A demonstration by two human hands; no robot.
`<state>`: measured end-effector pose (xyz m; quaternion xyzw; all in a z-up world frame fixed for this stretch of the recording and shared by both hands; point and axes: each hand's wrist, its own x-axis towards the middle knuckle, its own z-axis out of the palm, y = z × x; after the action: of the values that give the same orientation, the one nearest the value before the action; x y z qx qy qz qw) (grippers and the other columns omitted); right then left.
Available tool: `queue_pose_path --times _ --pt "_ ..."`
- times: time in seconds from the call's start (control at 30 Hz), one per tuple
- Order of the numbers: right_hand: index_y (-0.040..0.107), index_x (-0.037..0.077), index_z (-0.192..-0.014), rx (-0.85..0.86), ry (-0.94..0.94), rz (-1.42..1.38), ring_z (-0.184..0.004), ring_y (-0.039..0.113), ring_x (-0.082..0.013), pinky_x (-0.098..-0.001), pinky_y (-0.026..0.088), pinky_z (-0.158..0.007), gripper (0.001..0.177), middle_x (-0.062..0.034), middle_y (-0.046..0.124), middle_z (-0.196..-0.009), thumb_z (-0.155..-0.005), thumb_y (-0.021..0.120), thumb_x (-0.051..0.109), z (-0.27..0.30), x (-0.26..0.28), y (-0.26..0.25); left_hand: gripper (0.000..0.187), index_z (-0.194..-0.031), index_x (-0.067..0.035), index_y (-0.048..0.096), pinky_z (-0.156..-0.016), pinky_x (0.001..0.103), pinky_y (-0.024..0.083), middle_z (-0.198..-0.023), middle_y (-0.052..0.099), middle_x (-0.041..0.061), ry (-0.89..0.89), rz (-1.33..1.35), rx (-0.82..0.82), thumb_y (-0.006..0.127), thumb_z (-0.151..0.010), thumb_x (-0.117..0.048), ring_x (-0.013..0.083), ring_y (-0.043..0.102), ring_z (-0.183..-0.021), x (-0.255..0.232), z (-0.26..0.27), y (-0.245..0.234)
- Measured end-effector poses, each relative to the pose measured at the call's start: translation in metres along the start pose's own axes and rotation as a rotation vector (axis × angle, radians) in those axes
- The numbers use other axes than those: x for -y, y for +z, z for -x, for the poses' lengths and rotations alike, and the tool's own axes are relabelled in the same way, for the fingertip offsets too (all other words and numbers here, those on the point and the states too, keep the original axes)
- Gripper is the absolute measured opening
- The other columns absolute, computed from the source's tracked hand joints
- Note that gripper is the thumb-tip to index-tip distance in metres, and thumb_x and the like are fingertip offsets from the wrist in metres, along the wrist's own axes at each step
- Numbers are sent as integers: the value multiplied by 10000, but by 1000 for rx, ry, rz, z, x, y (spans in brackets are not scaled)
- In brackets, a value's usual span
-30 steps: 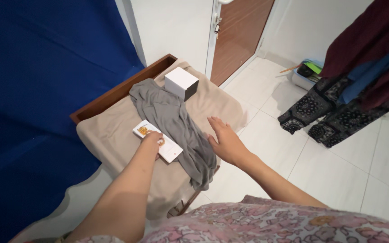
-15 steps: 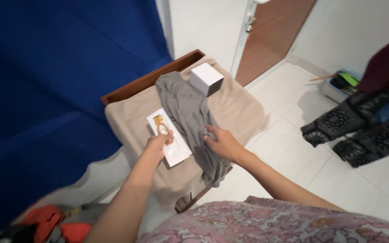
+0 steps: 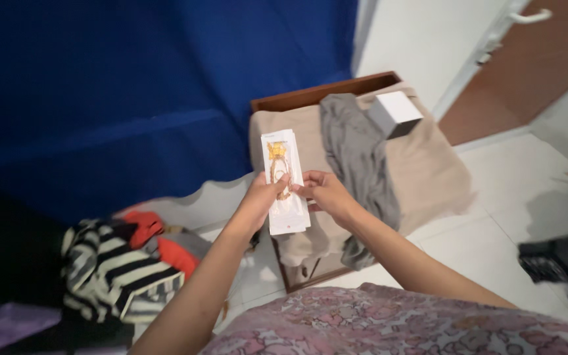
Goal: The person picks up folded clothes and small boxes from a chair and a bed, then places them into a purple wardrobe. The person handles several stacks of folded garments and a white box, arranging them on shelves inside the wardrobe.
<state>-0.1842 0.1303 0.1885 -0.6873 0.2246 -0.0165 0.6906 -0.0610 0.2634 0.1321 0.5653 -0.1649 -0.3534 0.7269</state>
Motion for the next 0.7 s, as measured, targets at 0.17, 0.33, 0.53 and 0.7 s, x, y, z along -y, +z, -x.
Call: queue_pose_path --times 0.17,0.33,0.53,0.7 --pt "682 96 -1085 213 22 -86 -925 687 -117 -333 557 -841 205 -5 731 -1012 -914 708 207 6 17 53 402 -1277 48 592 -827 360 587 -1116 712 155 12 1 -133 681 -958 -179 218 707 -972 -26 51 -48" --pt "665 95 -1120 347 31 -165 -899 675 -103 -323 549 -814 219 2 724 -1010 -928 697 196 13 21 111 398 -1313 26 578 -888 374 604 -1173 700 140 55 256 -175 645 -959 -143 220 717 -1017 -33 107 -106" --pt "682 81 -1139 465 60 -147 -866 715 -127 -320 589 -775 246 -35 743 -1001 -897 667 123 29 15 181 381 -1330 8 586 -898 357 606 -1188 721 130 87 169 -369 623 -969 -109 204 724 -1036 -40 189 -151" --pt "683 72 -1151 528 109 -40 -892 688 -96 -308 535 -758 243 -17 733 -1026 -910 676 107 39 -2 239 388 -1320 9 595 -779 378 618 -1108 736 121 95 131 -477 633 -951 -105 196 746 -911 -42 258 -184"
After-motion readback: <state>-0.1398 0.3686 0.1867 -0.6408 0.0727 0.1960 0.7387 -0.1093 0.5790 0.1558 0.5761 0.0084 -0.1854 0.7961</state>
